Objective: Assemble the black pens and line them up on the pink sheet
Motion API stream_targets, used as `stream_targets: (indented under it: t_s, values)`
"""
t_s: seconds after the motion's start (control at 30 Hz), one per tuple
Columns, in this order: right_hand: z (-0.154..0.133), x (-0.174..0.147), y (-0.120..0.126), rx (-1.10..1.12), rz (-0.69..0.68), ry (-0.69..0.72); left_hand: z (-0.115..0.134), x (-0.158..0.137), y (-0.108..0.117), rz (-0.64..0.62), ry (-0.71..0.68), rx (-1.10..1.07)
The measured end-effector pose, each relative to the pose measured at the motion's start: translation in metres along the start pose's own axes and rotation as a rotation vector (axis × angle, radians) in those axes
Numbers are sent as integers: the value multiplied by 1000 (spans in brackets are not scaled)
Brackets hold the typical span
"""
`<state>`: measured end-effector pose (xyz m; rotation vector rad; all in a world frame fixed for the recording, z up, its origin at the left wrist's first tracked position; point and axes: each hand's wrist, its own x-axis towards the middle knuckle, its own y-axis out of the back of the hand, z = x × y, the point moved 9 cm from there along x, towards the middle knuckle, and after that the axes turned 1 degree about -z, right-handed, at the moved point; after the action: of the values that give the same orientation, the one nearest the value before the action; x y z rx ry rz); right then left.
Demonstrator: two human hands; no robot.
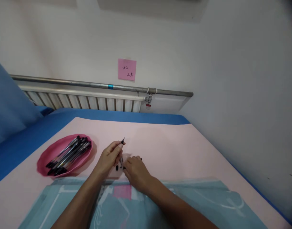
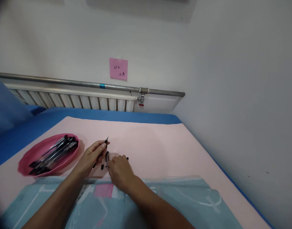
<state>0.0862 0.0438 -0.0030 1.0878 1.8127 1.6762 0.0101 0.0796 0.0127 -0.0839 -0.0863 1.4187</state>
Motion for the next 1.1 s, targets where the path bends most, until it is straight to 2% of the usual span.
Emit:
stream_targets:
  t_s: [0.1, 0.27, 0.37, 0.57, 0.77, 1.1]
  values:
    - [16, -6, 13, 238, 74, -59, -6, 0, -4, -39, 49, 30]
    - [83, -27, 35, 1027, 316, -443, -12, -4, -17, -183, 107, 140]
    - [95, -32, 47, 1221, 376, -476, -16, -8, -27, -286, 116, 240]
    - [82, -31, 52, 1258, 329, -426, -15, -13, -37, -376, 99, 337]
    - [77, -30, 55, 1140, 311, -361, -14, -16, -43, -452, 81, 388]
    - [78, -31, 67, 936, 318, -345, -14, -15, -44, -481, 56, 473]
